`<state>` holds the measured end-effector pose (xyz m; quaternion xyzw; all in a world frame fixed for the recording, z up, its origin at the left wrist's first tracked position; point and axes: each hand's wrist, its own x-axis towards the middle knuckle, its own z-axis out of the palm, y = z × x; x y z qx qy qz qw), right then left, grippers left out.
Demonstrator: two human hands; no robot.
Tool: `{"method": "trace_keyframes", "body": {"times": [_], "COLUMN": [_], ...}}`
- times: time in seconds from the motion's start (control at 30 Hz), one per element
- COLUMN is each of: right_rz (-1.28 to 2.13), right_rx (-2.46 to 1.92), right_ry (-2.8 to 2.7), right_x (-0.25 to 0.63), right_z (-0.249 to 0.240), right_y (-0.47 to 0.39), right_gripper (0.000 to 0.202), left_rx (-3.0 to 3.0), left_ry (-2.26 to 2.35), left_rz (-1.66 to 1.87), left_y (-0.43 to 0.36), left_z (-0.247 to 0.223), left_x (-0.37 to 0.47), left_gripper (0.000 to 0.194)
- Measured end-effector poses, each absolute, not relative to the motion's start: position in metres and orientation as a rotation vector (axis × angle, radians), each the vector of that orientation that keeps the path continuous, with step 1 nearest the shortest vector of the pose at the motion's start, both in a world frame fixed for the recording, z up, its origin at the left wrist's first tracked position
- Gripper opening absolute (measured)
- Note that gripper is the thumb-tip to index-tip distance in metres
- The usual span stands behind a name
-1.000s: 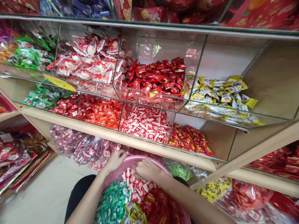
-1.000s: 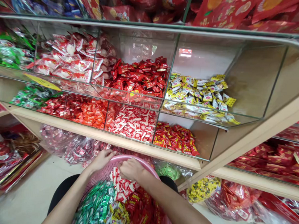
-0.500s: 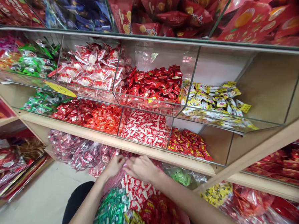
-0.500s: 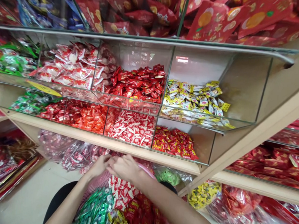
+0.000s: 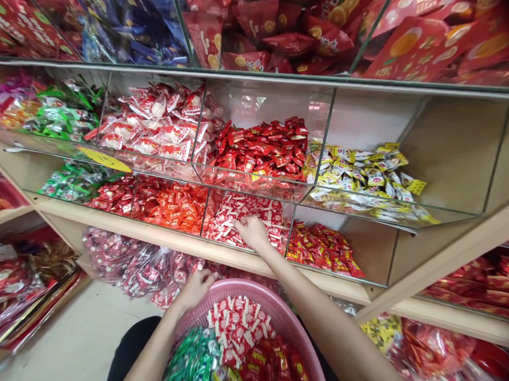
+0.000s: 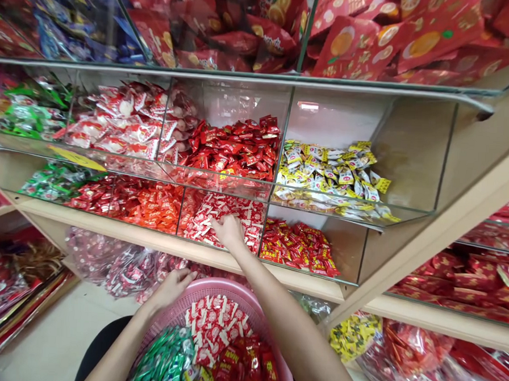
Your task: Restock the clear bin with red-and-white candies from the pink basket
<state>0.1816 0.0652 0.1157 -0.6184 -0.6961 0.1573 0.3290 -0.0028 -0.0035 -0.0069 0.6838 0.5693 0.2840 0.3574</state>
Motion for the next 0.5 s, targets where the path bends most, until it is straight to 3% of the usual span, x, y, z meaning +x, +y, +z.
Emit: {"method": "trace_keyframes", "body": {"times": [0.5], "right_rz": [0.471], "right_rx": [-1.453], "right_ry": [-1.737], "right_x": [0.186], "right_z": [0.117], "right_y": [0.063], "right_gripper": [0.018], "left_rx": [1.775], "left_ry": [1.451], "left_rz": [0.727], "left_y": [-0.004], "left_z": [-0.005], "left_x": [-0.001], "left_gripper": [0.041]}}
